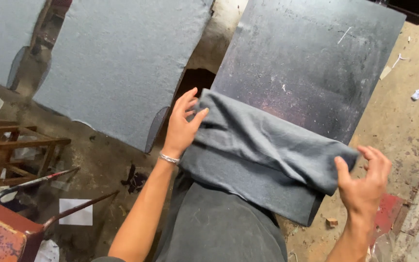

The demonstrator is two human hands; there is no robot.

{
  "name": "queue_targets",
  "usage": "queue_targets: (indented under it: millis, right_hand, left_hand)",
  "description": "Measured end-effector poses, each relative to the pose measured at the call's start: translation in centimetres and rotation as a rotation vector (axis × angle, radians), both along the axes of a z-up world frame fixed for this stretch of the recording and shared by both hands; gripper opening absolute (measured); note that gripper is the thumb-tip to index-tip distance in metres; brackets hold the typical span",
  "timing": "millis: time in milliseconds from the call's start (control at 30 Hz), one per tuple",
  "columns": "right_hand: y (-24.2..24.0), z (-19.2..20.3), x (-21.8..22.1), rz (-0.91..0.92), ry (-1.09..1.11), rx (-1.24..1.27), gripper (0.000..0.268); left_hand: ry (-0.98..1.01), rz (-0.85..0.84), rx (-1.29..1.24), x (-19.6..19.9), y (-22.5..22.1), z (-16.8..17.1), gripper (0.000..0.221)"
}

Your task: Placing and smoothing fabric pieces onto printing boards in preparation for screen printing.

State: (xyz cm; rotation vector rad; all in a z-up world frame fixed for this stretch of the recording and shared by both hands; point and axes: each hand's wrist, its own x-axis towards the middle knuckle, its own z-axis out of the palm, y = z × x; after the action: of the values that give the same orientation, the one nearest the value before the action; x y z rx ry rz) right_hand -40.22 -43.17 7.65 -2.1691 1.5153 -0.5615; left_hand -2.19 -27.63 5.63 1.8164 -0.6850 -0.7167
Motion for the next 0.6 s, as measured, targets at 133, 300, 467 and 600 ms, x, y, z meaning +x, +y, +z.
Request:
queue_targets:
  millis: [133, 300, 467, 600]
  right_hand:
    - [2.6, -2.8, -1.7, 0.121, 0.027, -0.079, 0.032]
    - [6.1, -5.1, -2.4, 0.091, 0.073, -0.067, 0.042]
    - [5.7, -8.8, -4.5, -0.047, -0.095, -0.126, 0.039]
    - [4.1, -11.7, -5.8, -0.321, -0.224, -0.004, 0.038]
  left_hand:
    - [-0.247, 0.1, -0.111, -0.1, 0.8, -0.3, 0.002]
    - [0.064, 0.406, 0.102, 0.0, 3.7, -1.9, 0.033]
    - [0.052, 0.5, 0.068, 1.4, 5.1, -3.9, 0.028]
    - [0.031, 0.534, -0.011, 2.7, 4.6, -4.2, 0.018]
